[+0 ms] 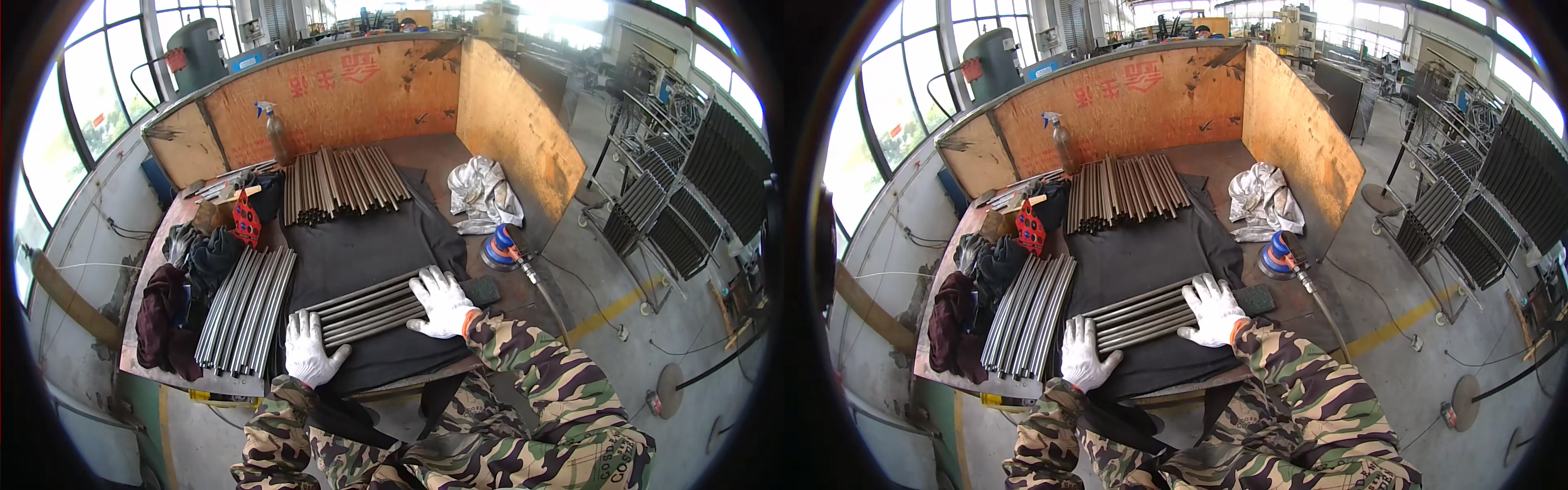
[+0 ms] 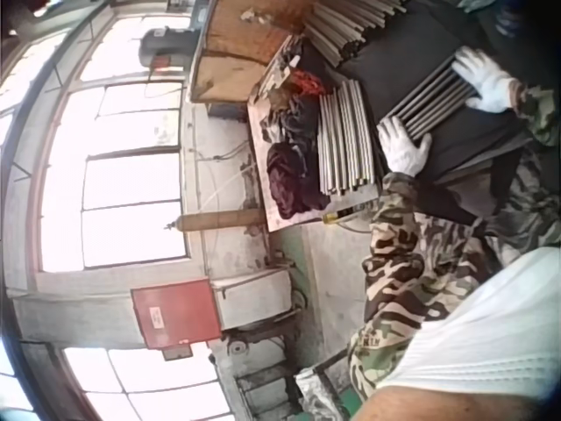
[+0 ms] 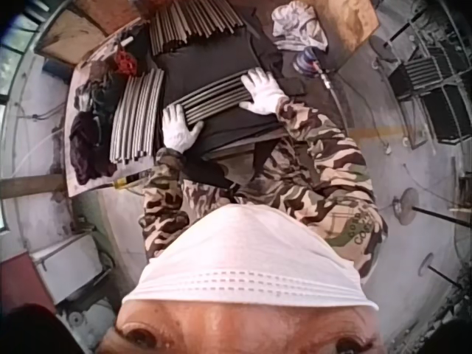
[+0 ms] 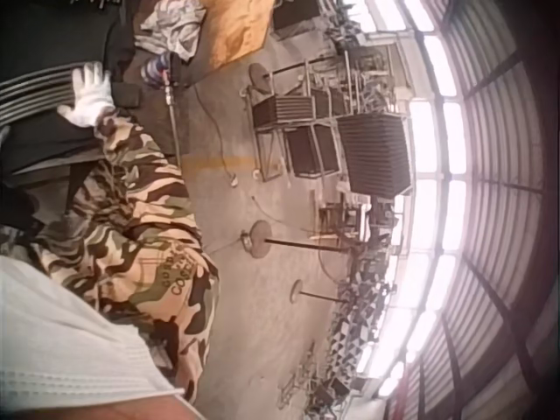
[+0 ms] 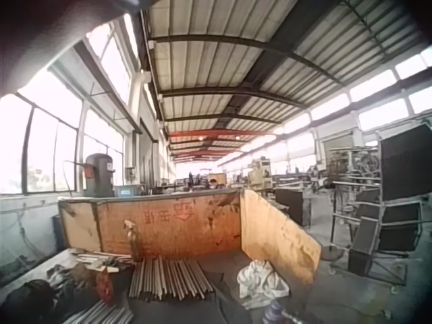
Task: The recorder is sanding several cylindrical metal tubes using a handheld pneumatic orbital sander on a workbench.
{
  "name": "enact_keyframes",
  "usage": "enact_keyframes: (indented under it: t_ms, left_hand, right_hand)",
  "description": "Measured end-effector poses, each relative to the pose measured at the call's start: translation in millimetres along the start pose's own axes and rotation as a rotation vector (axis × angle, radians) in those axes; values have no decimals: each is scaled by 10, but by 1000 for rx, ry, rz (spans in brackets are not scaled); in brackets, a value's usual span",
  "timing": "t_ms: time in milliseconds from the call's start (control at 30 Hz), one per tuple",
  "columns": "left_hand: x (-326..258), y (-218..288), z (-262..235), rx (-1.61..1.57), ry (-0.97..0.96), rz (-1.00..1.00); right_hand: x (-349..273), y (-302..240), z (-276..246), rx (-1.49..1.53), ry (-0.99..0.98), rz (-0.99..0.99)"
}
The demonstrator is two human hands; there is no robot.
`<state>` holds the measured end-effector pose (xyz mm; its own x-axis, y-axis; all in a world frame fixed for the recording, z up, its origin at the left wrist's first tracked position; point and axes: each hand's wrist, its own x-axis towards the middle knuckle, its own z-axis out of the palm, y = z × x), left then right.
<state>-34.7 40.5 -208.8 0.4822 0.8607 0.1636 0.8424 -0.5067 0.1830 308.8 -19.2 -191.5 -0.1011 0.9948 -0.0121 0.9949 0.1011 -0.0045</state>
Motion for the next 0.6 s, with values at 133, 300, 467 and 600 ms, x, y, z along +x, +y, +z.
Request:
enact_keyframes:
  t_ms: [133, 300, 467, 600]
  left_hand:
    - [71, -49, 19, 35, 23, 5]
    - [222, -146, 10, 45, 88, 100]
    - [287, -199, 97, -55, 135, 153]
    - [248, -179, 71, -107, 136, 111]
  right_hand:
    - [51, -15, -22, 12, -21, 12]
    - [350, 126, -27, 84, 225, -29]
    - [430, 180, 240, 175, 385, -79]
    - [361, 127, 334, 197, 530, -98]
